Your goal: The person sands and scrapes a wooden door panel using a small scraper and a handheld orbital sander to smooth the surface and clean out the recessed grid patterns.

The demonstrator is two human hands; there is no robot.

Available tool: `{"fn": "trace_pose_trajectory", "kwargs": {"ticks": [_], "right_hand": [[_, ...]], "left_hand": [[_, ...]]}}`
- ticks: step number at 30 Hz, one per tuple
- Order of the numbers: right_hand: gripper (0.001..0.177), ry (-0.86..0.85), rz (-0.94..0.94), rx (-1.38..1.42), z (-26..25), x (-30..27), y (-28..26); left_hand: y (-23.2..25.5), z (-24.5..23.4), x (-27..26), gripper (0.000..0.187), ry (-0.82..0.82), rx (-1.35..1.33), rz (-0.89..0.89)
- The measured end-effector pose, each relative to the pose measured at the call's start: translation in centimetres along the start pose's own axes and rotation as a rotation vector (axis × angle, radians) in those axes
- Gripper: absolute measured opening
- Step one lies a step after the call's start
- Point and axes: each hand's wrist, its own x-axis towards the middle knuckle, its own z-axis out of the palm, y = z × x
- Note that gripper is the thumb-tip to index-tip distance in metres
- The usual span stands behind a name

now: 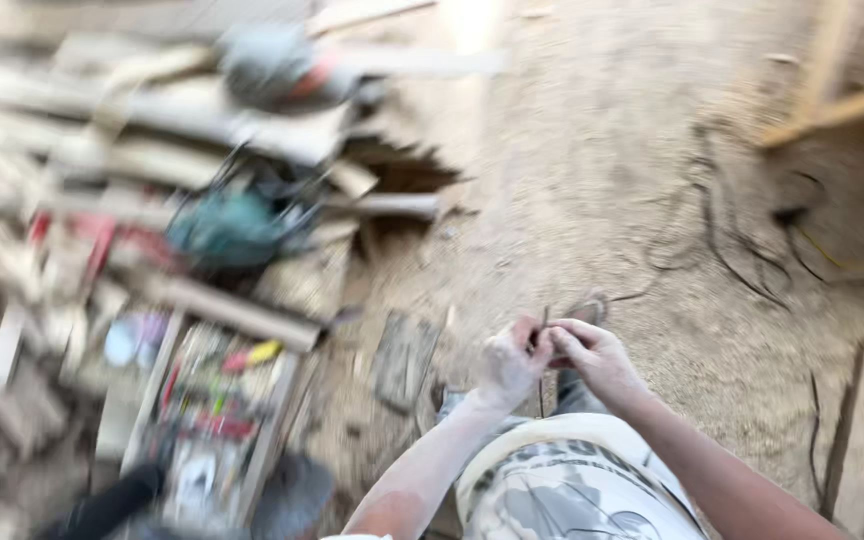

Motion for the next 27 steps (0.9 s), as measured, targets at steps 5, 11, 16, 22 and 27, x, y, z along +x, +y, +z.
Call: {"fn": "trace_pose_trajectory", "kwargs": {"ticks": [5,11,16,22,27], "right_hand": [[0.024,0.224,-0.187,0.090,-11.0,0.2,-2.9],[0.016,0.504,-0.290,0.368,-26.9,0.1,-10.7],[0.016,0.820,-0.337,0.184,-40.4,-2.2,-15.2],[0.020,1.100,-0.491,-0.274,-49.6,-1.2,-20.2],[0.019,1.072,-0.406,-0.131,-58.5,5.0,-26.7]], "left_hand": [[7.7,8.3,7.7,0.016,-0.204,-0.057,0.246],[18.1,18.4,17.3,0.026,-0.539,-0.012,0.311],[19.2,25.2,25.3,0.023,-0.595,0.018,0.083],[15.7,32.5,36.7,0.020,-0.541,0.142,0.040],[19.8,39.8,51.1,0.022,-0.455,0.239,0.185]]}}
